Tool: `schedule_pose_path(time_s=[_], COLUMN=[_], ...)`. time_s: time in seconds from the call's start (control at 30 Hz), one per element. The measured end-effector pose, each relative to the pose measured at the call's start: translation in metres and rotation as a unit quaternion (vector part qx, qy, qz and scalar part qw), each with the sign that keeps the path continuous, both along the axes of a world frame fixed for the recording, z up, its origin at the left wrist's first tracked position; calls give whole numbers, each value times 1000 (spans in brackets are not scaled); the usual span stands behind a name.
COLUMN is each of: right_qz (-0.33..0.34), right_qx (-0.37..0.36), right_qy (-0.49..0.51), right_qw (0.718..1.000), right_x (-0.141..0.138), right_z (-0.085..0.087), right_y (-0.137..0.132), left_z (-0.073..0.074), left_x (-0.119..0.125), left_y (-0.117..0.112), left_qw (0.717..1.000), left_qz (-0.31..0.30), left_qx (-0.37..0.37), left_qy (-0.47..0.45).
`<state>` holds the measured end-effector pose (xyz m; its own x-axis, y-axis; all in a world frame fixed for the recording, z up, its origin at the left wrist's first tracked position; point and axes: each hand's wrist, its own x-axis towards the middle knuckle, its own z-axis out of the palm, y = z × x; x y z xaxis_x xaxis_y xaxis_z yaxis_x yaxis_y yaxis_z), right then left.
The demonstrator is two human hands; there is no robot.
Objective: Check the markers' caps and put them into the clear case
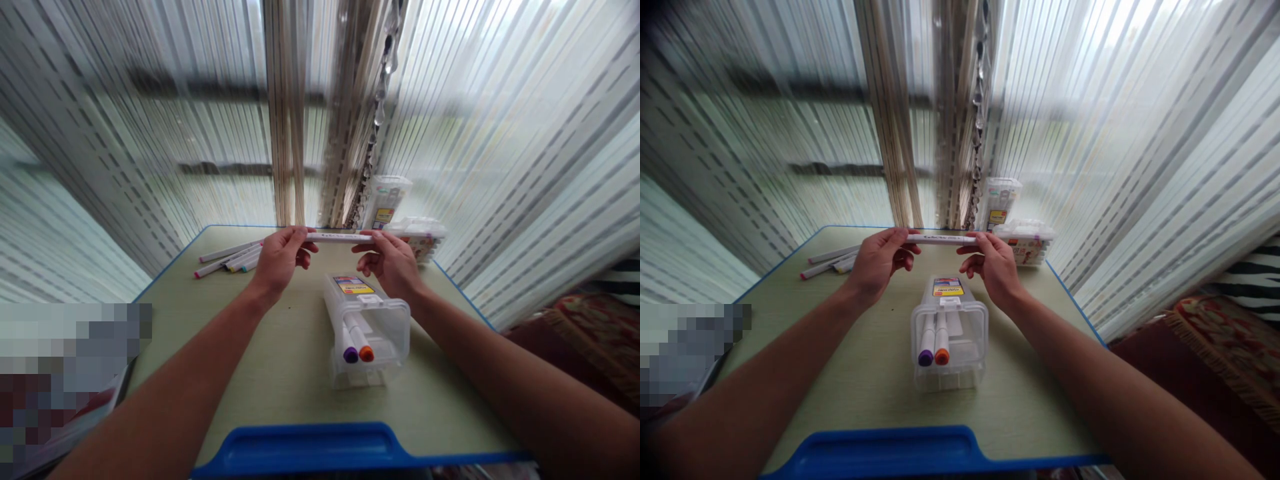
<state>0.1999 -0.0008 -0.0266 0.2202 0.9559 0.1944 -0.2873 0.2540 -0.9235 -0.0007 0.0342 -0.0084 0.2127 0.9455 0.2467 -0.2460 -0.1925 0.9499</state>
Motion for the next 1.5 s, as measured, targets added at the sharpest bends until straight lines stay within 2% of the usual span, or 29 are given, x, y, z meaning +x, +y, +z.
schedule_pose_path(time_s=[0.27,0.5,0.83,1.0,1.2,1.33,1.5], right_qz=[-9,6,24,24,3,0,2], right_qx=[-21,-54,-50,-49,-42,-44,-36], right_qy=[-21,-19,-11,-15,-12,-10,-11], right_qw=[1000,998,998,998,999,999,999], right_x=[3,2,0,0,0,0,0], right_z=[-7,-11,-8,-8,-7,-7,-7], right_y=[4,5,3,2,3,3,3], left_z=[6,10,20,21,19,19,20], left_x=[2,6,9,9,6,5,4], left_y=[-8,-17,-33,-35,-30,-30,-32], left_qw=[996,991,985,984,989,989,985], left_qz=[8,-39,-113,-125,-104,-127,-157], left_qx=[88,128,129,123,95,58,65], left_qy=[5,-14,-16,-23,-35,-57,-32])
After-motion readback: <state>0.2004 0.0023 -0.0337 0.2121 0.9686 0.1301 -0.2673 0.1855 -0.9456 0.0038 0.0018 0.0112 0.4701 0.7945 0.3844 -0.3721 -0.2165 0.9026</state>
